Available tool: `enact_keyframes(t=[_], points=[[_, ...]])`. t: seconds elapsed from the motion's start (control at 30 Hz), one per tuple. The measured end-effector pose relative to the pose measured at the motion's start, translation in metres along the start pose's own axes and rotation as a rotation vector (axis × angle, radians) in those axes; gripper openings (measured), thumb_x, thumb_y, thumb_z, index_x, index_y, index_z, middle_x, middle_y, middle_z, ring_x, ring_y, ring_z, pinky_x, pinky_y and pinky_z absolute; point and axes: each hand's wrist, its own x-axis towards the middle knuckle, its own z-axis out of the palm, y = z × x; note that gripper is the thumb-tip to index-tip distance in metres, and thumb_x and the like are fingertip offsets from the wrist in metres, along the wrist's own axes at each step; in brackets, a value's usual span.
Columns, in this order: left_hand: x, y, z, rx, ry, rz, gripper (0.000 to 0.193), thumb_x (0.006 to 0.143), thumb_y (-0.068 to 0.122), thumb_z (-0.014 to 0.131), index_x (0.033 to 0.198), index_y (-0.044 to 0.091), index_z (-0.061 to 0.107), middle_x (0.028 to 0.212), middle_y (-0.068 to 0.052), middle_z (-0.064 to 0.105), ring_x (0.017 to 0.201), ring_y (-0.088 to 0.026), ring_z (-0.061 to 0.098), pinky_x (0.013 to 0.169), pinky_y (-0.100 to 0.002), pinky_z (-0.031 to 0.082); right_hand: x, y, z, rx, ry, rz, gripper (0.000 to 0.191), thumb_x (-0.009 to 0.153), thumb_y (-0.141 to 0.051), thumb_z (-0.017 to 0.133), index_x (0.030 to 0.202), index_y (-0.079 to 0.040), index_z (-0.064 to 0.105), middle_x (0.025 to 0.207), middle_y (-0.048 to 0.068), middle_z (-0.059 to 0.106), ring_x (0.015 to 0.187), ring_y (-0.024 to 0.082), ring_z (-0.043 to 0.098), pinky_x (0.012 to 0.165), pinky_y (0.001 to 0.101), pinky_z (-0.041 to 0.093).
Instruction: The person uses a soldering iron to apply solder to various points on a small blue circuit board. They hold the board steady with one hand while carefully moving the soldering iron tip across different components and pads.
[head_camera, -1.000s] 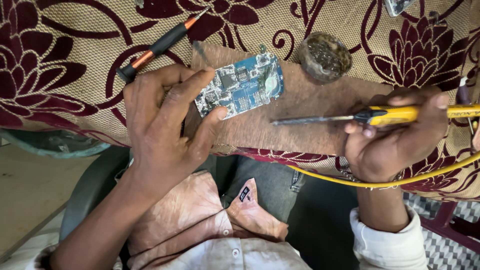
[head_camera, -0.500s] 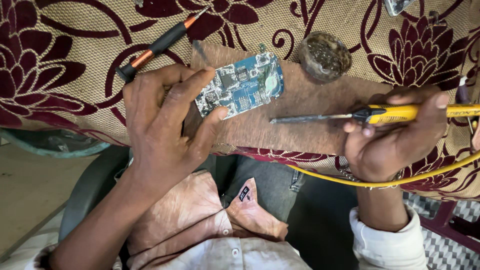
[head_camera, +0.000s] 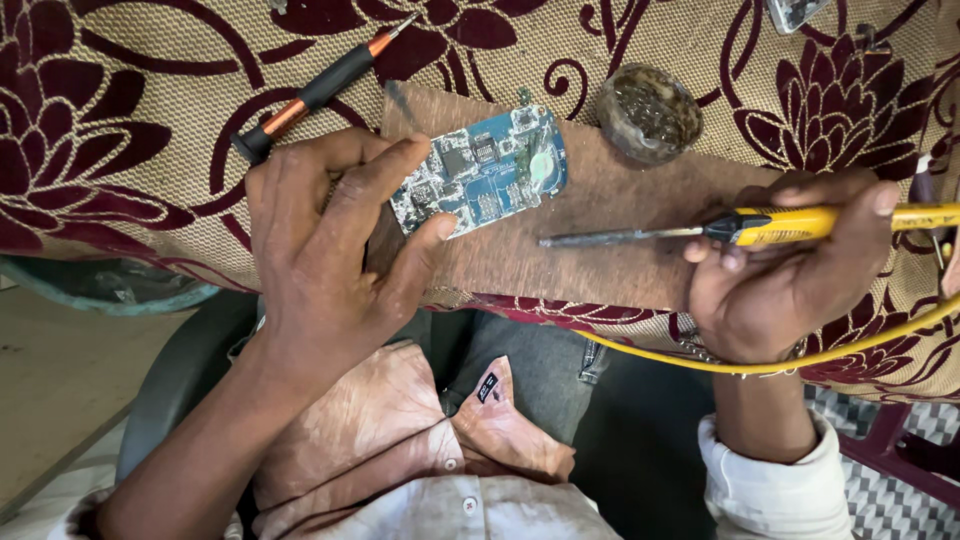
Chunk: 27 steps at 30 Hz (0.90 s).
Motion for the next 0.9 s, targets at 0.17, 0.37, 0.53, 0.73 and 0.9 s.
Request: enact_keyframes(t=[0.17, 0.37, 0.53, 0.73, 0.9], points=[[0.0, 0.0, -0.001, 0.001, 0.004, 0.009, 0.054, 0.092, 0.023, 0.088, 0.136, 0.003, 0.063, 0.12, -0.012, 0.06, 0.107, -0.025, 0.053, 0.095, -0.042, 0.036, 0.0, 0.0, 0.002, -0.01, -0.017, -0.005, 0.051, 0.123, -0.044, 0.044, 0.102, 0.002, 0.049, 0.079, 0.014, 0.057, 0.051, 0.021, 0.059, 0.045, 0.0325, 0.054], [0.001, 0.001, -0.002, 0.003, 0.002, 0.01, 0.053, 0.092, 0.024, 0.088, 0.135, 0.003, 0.064, 0.122, -0.012, 0.06, 0.108, -0.026, 0.053, 0.095, -0.042, 0.036, -0.003, 0.001, -0.001, 0.056, -0.023, 0.012, 0.05, 0.123, -0.042, 0.044, 0.099, 0.002, 0.05, 0.081, 0.014, 0.058, 0.05, 0.019, 0.059, 0.044, 0.032, 0.053], [-0.002, -0.001, 0.0, 0.01, -0.011, 0.001, 0.052, 0.096, 0.027, 0.089, 0.138, 0.006, 0.065, 0.125, -0.01, 0.06, 0.112, -0.024, 0.052, 0.094, -0.04, 0.035, 0.0, 0.007, -0.008, 0.118, -0.077, -0.002, 0.045, 0.123, -0.041, 0.042, 0.103, -0.001, 0.05, 0.088, 0.016, 0.062, 0.056, 0.024, 0.062, 0.048, 0.0351, 0.056], [-0.005, -0.005, 0.003, 0.025, 0.003, 0.022, 0.05, 0.097, 0.026, 0.088, 0.136, 0.006, 0.066, 0.125, -0.01, 0.06, 0.112, -0.023, 0.052, 0.096, -0.04, 0.035, -0.004, 0.006, -0.008, 0.107, -0.072, 0.006, 0.048, 0.127, -0.04, 0.041, 0.102, 0.0, 0.051, 0.081, 0.016, 0.061, 0.051, 0.023, 0.054, 0.049, 0.033, 0.053], [-0.005, -0.006, 0.004, 0.019, -0.001, 0.033, 0.05, 0.097, 0.026, 0.088, 0.136, 0.005, 0.066, 0.125, -0.011, 0.06, 0.115, -0.024, 0.053, 0.095, -0.04, 0.035, -0.004, 0.001, -0.001, 0.059, -0.015, 0.019, 0.05, 0.123, -0.042, 0.041, 0.099, 0.001, 0.05, 0.077, 0.016, 0.057, 0.047, 0.021, 0.05, 0.046, 0.032, 0.052]])
